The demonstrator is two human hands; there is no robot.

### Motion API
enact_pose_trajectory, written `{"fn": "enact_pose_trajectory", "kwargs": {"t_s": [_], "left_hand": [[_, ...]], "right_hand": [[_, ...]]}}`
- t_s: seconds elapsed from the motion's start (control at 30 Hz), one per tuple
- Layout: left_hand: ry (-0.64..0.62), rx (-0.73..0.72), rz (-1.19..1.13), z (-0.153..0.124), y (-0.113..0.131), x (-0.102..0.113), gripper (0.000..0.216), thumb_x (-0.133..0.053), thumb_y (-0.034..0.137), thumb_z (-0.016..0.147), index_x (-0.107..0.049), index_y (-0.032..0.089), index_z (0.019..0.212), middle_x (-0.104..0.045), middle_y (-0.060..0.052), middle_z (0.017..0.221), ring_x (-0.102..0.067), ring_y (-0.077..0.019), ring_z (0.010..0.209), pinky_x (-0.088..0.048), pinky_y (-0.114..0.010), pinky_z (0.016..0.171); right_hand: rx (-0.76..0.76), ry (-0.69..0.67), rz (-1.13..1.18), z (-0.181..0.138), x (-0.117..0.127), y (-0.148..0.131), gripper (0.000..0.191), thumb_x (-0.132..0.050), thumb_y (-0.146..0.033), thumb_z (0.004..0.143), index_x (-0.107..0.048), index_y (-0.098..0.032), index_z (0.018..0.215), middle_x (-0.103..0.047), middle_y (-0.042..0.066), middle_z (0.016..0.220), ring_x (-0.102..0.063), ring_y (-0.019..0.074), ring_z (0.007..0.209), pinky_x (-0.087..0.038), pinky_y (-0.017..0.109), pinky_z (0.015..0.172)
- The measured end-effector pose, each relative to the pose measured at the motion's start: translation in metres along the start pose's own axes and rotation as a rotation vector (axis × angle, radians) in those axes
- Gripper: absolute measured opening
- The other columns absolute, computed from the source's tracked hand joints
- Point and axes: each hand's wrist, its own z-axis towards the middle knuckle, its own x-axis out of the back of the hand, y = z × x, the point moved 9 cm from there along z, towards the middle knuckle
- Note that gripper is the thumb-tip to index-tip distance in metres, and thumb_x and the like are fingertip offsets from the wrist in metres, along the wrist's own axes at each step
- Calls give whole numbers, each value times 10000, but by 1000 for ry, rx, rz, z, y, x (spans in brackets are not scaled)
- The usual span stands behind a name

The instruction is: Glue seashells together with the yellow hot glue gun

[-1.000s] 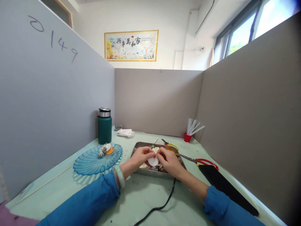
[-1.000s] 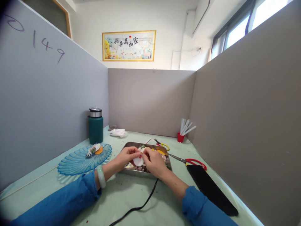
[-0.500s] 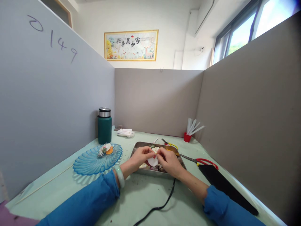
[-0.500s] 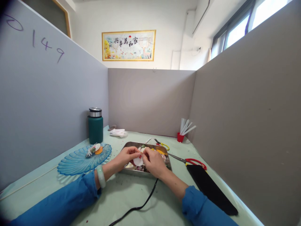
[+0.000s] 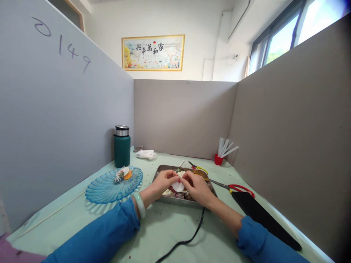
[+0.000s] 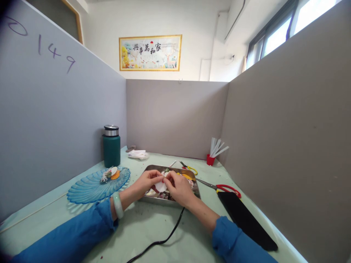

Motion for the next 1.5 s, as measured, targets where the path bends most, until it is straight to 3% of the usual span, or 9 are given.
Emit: {"fn": "enact_pose_trajectory", "kwargs": {"t_s": [1.5], "left_hand": [[-23, -4, -17, -1, 0, -1, 311, -675, 379, 640, -567, 113, 761, -551, -1, 627, -542, -99, 538, -457, -213, 483]], "right_hand": [[24, 11, -10, 0, -1, -1, 199, -451, -337, 850, -519, -188, 737, -576, -17, 619, -485, 98, 534, -320, 199, 509]]}}
